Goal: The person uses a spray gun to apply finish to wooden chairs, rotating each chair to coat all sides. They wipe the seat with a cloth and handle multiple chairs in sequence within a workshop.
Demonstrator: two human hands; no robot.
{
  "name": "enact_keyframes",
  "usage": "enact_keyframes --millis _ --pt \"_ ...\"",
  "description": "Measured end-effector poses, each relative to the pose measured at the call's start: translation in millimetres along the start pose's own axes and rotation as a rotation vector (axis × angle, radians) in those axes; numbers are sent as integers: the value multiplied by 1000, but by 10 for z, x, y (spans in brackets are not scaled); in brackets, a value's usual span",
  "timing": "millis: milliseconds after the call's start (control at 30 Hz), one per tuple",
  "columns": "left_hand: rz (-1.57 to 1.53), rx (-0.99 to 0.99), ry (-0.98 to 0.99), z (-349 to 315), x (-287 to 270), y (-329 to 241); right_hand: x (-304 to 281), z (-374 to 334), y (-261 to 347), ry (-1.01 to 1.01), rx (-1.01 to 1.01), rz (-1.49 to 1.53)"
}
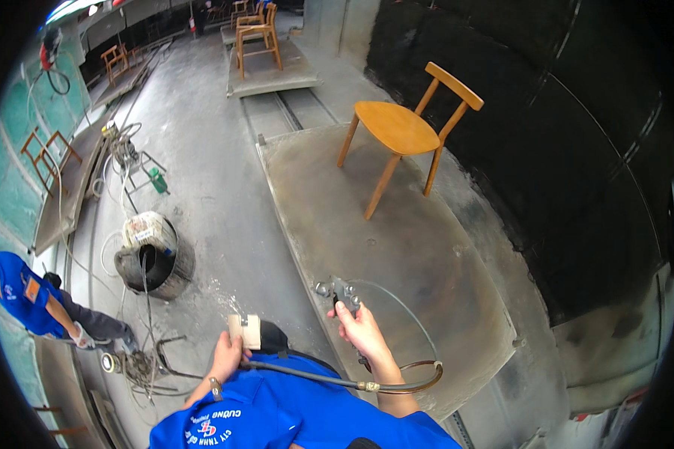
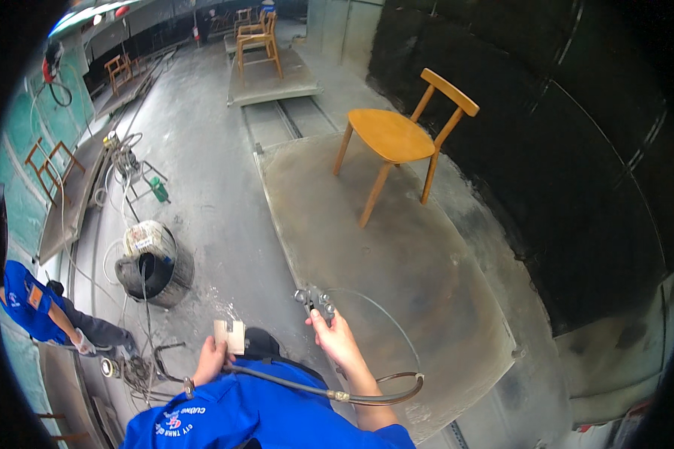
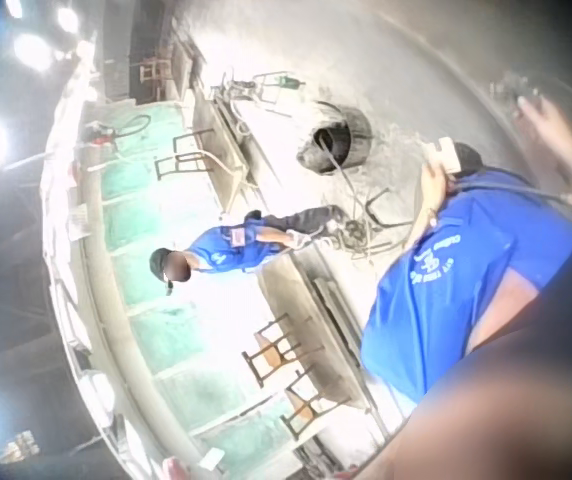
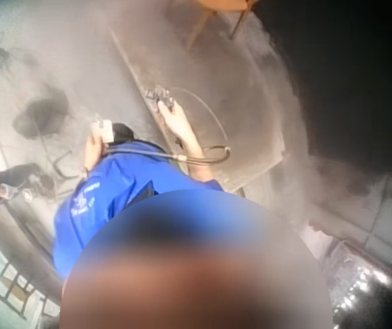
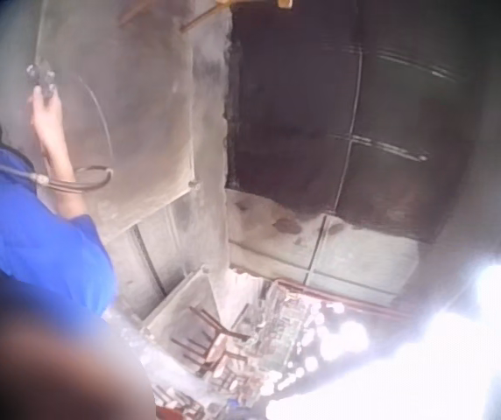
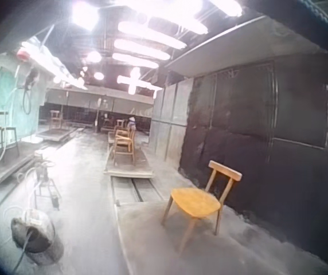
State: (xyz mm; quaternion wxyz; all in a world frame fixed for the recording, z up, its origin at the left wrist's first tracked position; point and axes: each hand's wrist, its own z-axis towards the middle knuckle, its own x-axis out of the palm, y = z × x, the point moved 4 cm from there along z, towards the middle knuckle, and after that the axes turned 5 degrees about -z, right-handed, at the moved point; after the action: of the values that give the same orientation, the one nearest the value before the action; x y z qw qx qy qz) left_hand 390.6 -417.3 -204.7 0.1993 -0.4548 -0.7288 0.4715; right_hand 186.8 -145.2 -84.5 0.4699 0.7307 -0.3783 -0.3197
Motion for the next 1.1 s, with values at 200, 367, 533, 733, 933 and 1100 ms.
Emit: enact_keyframes --millis 200,367,533,733,933,1100 --pt "-168 -101 112 993 358 -636 -306 112 -78 -253 142 166" --pt "-358 -107 387 2227 760 -1525 -400 397 -276 -474 253 182" --pt "-658 -212 672 3928 1442 -2433 -251 970 -182 -604 322 268" --pt "-681 -253 742 6402 2582 -3690 115 2100 206 -758 410 364" --pt "-253 68 764 7999 3745 -4893 499 2609 757 -908 594 428" --pt "-105 79 834 8566 4864 -5194 615 2756 948 -1062 843 444"
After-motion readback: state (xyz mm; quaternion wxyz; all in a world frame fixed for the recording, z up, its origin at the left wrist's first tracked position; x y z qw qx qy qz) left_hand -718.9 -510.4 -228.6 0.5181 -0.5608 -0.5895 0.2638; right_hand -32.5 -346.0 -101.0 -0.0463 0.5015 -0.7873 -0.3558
